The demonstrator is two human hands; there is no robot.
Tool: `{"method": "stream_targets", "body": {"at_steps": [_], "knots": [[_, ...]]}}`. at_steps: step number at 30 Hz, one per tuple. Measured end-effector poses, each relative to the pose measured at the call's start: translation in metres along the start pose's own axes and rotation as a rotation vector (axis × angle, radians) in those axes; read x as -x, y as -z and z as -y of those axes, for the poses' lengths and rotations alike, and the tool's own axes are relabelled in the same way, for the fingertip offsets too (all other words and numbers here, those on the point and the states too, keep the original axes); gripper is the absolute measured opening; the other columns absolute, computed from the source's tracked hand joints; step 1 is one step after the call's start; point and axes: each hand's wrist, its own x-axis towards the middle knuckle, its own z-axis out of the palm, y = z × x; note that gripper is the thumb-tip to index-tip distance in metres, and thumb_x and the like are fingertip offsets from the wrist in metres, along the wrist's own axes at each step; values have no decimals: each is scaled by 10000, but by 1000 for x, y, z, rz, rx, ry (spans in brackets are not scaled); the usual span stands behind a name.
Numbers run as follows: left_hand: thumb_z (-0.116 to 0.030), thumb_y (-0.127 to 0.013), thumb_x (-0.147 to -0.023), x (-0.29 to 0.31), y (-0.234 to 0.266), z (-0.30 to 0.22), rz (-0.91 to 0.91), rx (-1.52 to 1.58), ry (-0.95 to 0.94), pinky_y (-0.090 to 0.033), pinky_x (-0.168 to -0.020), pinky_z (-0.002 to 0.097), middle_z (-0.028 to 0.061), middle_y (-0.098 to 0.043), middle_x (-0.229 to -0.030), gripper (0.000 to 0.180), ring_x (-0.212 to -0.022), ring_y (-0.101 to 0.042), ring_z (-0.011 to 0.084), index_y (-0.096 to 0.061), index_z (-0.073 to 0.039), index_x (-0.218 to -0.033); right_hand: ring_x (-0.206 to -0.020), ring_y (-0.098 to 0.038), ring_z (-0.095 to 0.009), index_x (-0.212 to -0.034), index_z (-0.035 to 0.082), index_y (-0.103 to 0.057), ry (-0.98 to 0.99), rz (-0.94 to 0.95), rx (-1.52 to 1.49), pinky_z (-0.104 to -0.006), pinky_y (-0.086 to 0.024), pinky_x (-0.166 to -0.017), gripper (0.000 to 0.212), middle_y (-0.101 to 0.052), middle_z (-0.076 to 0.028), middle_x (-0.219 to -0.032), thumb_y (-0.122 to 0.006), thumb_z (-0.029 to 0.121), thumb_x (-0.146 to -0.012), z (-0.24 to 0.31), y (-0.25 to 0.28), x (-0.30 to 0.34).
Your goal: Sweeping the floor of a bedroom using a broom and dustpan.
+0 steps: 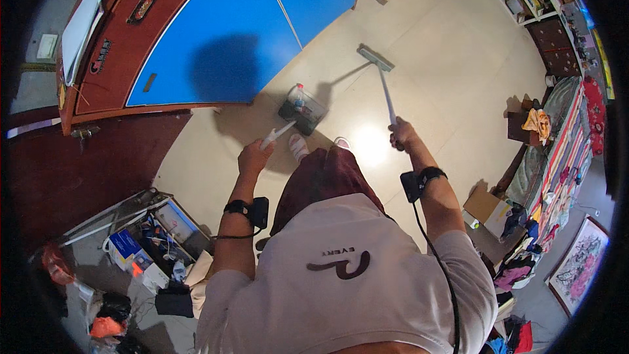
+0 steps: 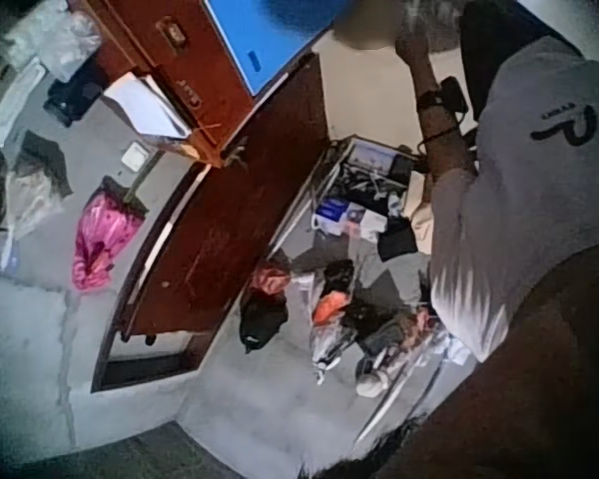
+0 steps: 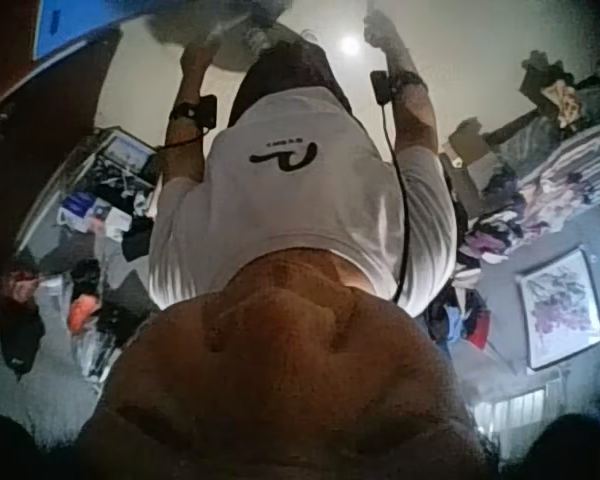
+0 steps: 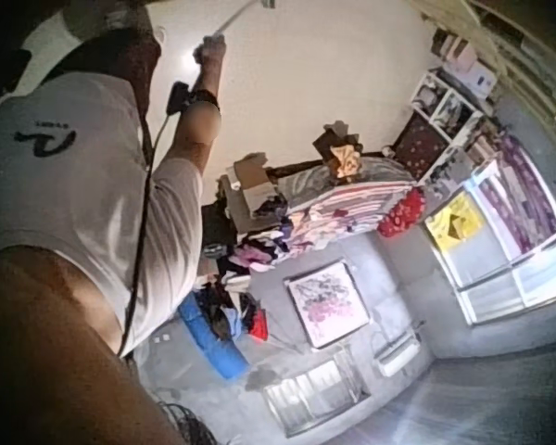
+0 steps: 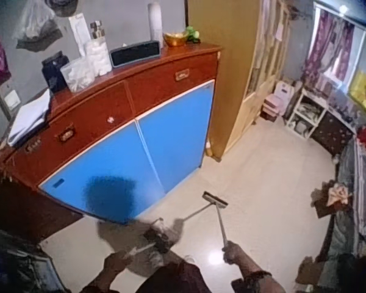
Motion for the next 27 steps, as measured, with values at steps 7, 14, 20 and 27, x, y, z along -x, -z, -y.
{"method": "stream_targets", "body": {"at_steps": [7,14,20,27], "knots": [[-558,-535,-803,-8,1,21,-76,-43,-34,-474,-758,449,184,-644,-931,543,-891,-605,372,-615,-67,-1021,-412,-436,-111,-1402,108,-262,-130,296,171,-251,-338,-339,540,-443,-15,-536,-444,113,-894,-16,-46,77],[-544,-552,-785,-8,15,40,14,-38,-80,-479,-715,457,171,-651,-845,485,-816,-621,372,-645,-92,-932,-470,-373,-43,-1281,99,-399,-261,504,-555,-161,-314,-372,407,-371,27,-613,-472,64,-882,-38,-53,123],[-541,-557,-778,-9,29,65,78,8,-114,-474,-723,458,194,-644,-869,493,-839,-612,382,-643,-82,-934,-467,-383,-50,-1356,82,-343,-127,290,-400,-171,-322,-373,507,-418,14,-631,-487,77,-871,-26,-69,177],[-544,-558,-776,-23,37,87,96,15,-168,-466,-755,456,195,-642,-917,506,-877,-604,380,-647,-85,-970,-388,-410,-111,-1233,40,-410,40,-18,-212,-250,-343,-351,386,-440,-19,-550,-493,108,-862,-38,-106,113]]}}
